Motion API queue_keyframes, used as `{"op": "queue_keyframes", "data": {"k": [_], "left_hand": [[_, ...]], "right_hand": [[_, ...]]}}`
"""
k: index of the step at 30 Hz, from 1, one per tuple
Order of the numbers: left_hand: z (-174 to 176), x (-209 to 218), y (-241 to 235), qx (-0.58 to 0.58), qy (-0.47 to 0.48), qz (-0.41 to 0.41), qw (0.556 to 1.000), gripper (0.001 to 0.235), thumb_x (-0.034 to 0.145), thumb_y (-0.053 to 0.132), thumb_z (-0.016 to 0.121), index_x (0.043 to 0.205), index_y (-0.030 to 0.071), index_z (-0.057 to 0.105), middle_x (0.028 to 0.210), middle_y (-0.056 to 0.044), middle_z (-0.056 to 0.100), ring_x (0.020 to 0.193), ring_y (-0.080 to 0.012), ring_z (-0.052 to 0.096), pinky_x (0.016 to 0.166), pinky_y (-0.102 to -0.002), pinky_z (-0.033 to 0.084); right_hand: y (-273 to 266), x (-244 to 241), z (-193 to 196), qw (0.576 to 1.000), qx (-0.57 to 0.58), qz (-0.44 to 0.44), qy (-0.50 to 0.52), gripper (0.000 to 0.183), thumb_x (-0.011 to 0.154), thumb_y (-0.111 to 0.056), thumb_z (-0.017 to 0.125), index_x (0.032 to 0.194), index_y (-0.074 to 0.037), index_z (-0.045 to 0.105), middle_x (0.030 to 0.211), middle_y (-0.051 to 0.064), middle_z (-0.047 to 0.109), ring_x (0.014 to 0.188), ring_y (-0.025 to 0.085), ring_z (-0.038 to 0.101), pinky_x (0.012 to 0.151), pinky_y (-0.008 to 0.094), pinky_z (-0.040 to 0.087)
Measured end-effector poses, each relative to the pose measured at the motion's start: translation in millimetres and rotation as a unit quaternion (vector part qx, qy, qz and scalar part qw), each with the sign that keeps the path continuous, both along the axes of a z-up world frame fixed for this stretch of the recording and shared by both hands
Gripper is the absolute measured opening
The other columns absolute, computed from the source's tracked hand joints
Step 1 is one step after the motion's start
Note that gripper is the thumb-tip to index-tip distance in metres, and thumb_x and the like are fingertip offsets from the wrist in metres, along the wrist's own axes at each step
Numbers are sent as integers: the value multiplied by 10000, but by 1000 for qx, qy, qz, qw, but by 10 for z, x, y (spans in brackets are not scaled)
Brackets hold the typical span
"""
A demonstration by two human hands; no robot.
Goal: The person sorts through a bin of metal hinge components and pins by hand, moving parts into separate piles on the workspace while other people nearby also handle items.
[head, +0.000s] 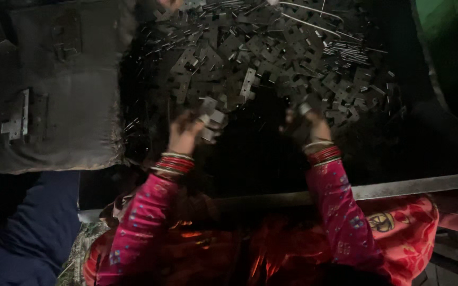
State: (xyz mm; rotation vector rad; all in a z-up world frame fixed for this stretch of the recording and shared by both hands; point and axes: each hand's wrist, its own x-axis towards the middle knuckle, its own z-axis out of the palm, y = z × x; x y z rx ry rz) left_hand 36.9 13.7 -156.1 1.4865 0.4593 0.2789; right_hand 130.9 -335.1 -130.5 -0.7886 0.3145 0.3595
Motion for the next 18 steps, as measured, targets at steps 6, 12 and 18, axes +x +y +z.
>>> {"op": "queue_keyframes", "data": {"k": [6, 12, 18], "left_hand": [[-80, -343, -1009, 114, -23, -147, 982, 760, 846, 267, 837, 1389, -106, 459, 1057, -150, 749, 954, -261, 732, 807, -397, 586], [162, -448, -935, 382, -71, -142, 910, 490, 936, 146, 670, 1381, -44, 589, 790, -252, 673, 672, -395, 689, 610, -469, 541], [898, -285, 284, 668, -5, 40, 743, 505, 833, 235, 727, 1281, 13, 656, 657, -185, 652, 583, -397, 637, 549, -530, 501]], "right_hand": [[599, -532, -55, 948, -270, 167, 31, 582, 942, -476, 641, 1282, -5, 683, 1182, 96, 724, 1033, 209, 666, 917, 380, 529], [603, -661, -326, 895, -320, 242, -194, 667, 938, -466, 670, 1424, -20, 570, 1374, 119, 655, 1230, 236, 616, 1035, 353, 469], [-136, 399, -824, 531, -781, 206, -256, 542, 924, -544, 682, 1308, -162, 687, 1088, 210, 746, 969, 419, 718, 826, 536, 582]]}}
